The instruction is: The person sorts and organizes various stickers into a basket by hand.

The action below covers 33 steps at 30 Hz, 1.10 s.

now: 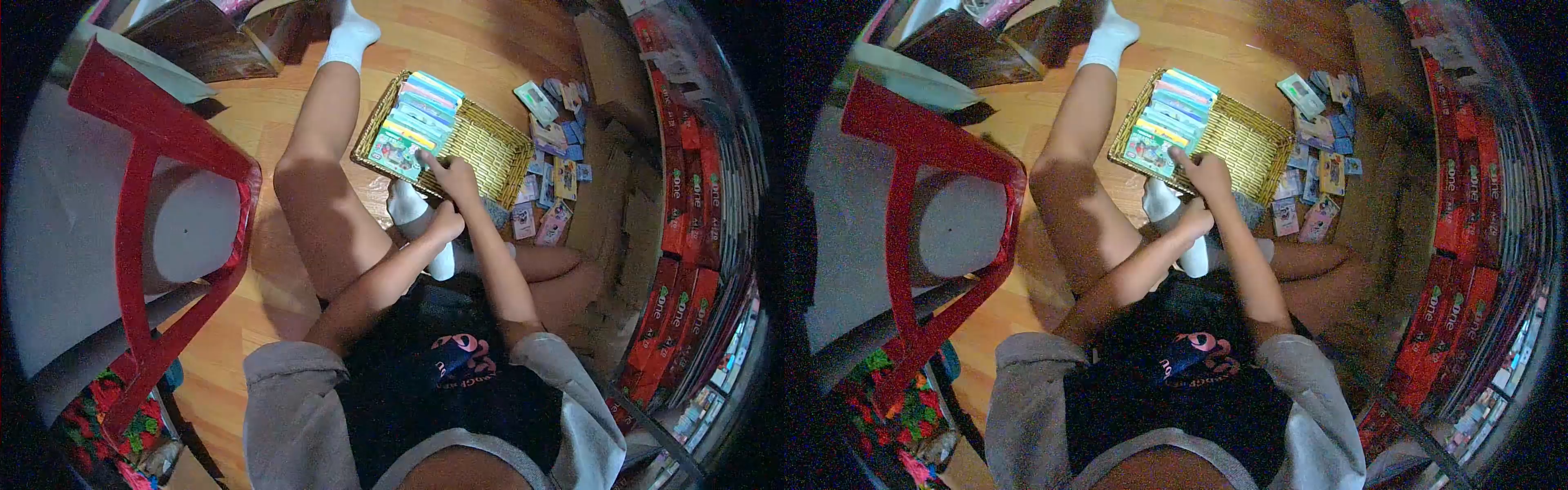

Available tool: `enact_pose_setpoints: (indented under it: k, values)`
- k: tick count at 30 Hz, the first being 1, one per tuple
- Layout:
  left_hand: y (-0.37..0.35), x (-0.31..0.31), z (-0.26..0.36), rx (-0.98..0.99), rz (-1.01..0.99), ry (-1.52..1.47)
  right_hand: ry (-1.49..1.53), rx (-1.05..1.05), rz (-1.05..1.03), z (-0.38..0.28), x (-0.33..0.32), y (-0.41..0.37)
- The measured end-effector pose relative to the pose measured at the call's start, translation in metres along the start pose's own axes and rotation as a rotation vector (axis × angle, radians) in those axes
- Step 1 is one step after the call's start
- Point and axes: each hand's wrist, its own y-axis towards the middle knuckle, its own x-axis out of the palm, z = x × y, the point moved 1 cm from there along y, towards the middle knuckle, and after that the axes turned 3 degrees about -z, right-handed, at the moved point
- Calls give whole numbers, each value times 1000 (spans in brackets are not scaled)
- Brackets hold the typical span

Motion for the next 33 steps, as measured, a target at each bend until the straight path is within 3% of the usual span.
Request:
enact_pose_setpoints:
  k: [3, 4, 9, 13, 18, 21, 24, 28, 30, 31, 33]
  values:
    - [-12, 17, -16, -28, -14, 12, -36, -19, 124, 13, 15, 14]
    - [-16, 23, -25, -38, -17, 20, -9, -54, 21, 12, 15, 17]
    - [-50, 71, -85, -99, -91, 43, -7, -181, 25, 9, 22, 23]
    - [-71, 71, -61, -177, -227, -24, 3, -105, 105, 4, 9, 11]
    - [-55, 52, -44, -186, -98, -18, 12, -2, 249, 10, 10, 16]
    - [-49, 43, -33, -150, -81, -13, -9, -121, 208, 1, 13, 15]
    - [-47, 52, -49, -145, -80, 3, -43, -186, 143, 0, 13, 15]
    - [-51, 78, -98, -175, -65, -9, -16, -100, 164, 2, 12, 16]
    - [-51, 80, -99, -149, -21, 29, 107, -210, 447, 4, 12, 18]
    - [-53, 80, -95, -122, 21, 65, 108, -209, 448, 6, 14, 21]
    - [-59, 79, -83, -127, 10, 6, 195, -404, 490, 8, 15, 28]
